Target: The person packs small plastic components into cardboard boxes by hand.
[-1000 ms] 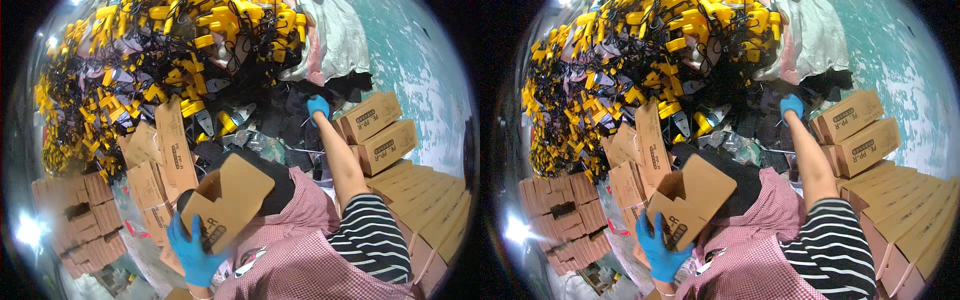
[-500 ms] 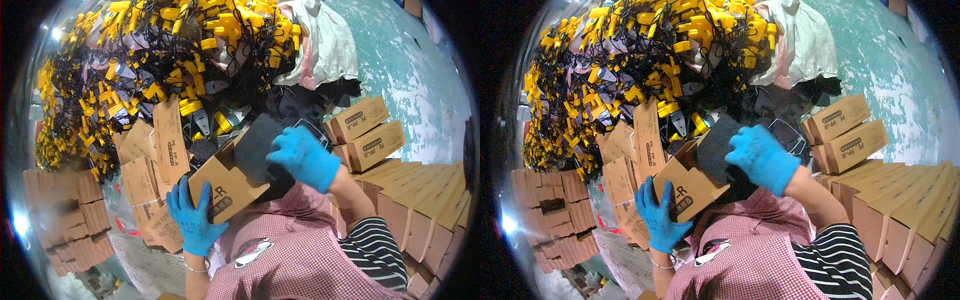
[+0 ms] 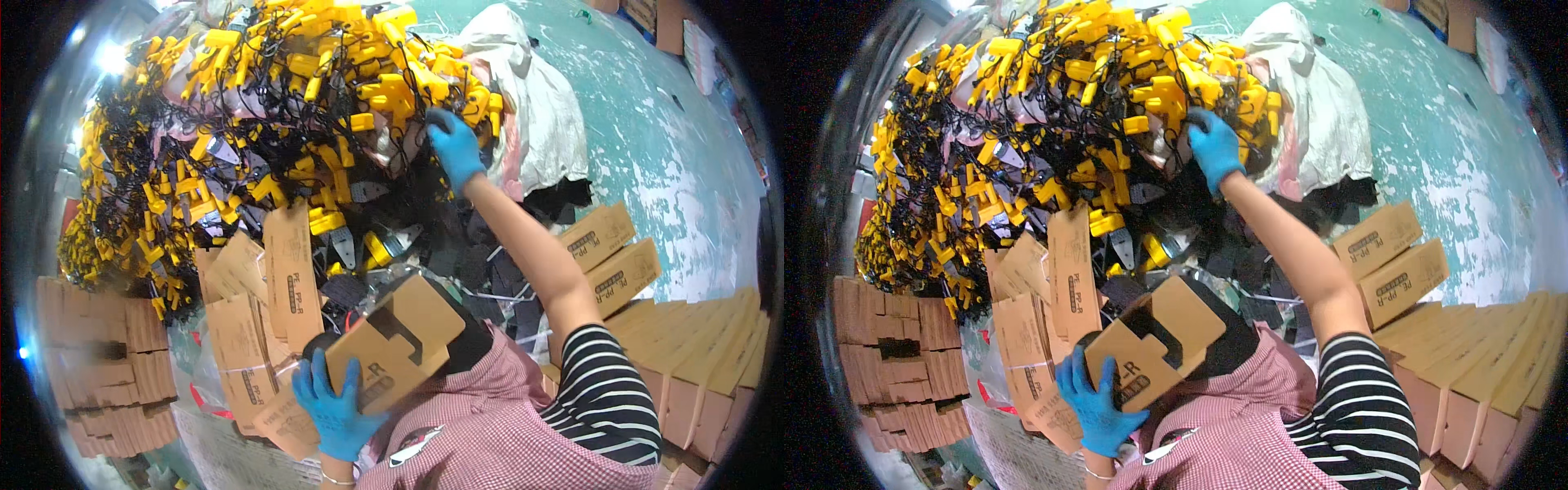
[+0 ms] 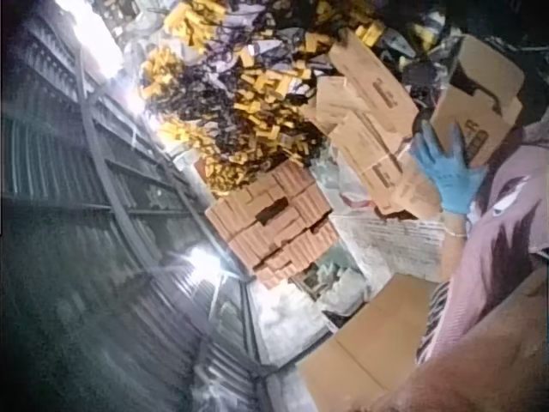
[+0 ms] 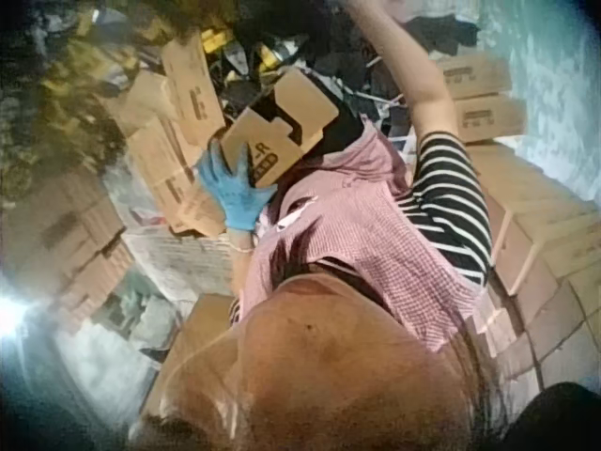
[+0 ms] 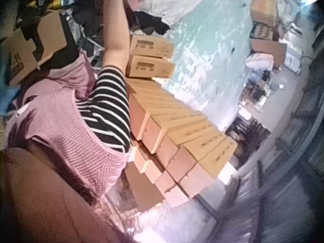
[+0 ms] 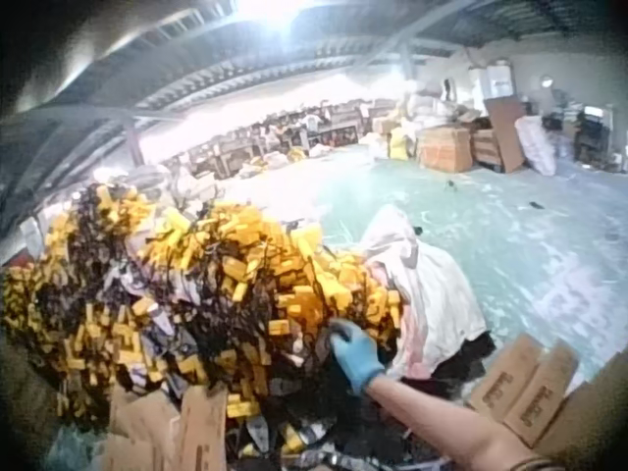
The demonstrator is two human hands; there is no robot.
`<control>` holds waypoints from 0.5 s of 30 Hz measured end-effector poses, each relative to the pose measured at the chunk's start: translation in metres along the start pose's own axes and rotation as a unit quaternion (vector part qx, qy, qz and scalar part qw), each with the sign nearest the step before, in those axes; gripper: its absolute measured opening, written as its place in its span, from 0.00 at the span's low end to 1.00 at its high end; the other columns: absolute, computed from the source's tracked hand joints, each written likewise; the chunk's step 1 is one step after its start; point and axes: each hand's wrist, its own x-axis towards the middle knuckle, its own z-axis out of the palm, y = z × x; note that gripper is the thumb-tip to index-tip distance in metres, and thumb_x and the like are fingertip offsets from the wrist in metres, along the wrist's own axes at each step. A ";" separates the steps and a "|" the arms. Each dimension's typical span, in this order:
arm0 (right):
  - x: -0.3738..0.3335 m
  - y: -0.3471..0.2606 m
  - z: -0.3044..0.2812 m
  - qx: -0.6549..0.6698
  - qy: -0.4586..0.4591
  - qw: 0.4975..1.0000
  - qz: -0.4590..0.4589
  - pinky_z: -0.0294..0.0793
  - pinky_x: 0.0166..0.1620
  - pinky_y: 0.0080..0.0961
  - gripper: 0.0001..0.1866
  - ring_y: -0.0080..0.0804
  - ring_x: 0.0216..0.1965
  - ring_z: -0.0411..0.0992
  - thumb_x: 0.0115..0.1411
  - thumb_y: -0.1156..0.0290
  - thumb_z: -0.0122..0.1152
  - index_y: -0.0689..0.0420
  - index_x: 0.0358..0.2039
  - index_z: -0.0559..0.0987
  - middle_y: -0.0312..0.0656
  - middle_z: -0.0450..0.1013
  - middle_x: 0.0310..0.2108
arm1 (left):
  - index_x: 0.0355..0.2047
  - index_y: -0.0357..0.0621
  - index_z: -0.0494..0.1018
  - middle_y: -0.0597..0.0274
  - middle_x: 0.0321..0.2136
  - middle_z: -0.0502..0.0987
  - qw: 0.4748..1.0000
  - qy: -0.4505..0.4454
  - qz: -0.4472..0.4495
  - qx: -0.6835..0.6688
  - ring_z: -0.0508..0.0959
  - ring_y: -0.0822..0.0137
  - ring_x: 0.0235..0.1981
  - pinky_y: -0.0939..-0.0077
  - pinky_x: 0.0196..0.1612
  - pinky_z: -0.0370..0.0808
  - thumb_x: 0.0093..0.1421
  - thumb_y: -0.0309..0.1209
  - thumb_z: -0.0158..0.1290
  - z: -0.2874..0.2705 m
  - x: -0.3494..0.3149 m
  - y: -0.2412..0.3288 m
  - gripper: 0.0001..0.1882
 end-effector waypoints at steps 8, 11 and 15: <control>0.200 0.021 0.106 -0.133 0.018 0.989 0.065 0.64 0.65 0.39 0.37 0.53 0.64 0.64 0.55 0.67 0.57 0.66 0.65 0.63 0.62 0.67 0.60 | 0.62 0.58 0.67 0.38 0.66 0.58 0.999 0.022 -0.033 0.010 0.58 0.36 0.64 0.30 0.63 0.52 0.47 0.63 0.58 -0.005 0.001 0.010 0.44; 0.219 0.028 0.105 -0.160 -0.011 0.981 0.106 0.68 0.62 0.41 0.47 0.54 0.59 0.70 0.53 0.58 0.65 0.52 0.71 0.56 0.58 0.69 0.60 | 0.63 0.62 0.67 0.39 0.67 0.57 0.999 0.031 -0.030 -0.023 0.57 0.34 0.65 0.28 0.63 0.52 0.51 0.65 0.54 0.003 0.004 0.006 0.42; 0.206 0.005 0.074 -0.314 0.003 0.949 -0.016 0.74 0.53 0.41 0.33 0.48 0.51 0.76 0.57 0.52 0.64 0.48 0.62 0.72 0.51 0.77 0.51 | 0.63 0.60 0.68 0.40 0.69 0.54 0.999 0.015 -0.027 -0.013 0.56 0.34 0.66 0.29 0.65 0.50 0.48 0.64 0.57 0.005 0.010 0.010 0.43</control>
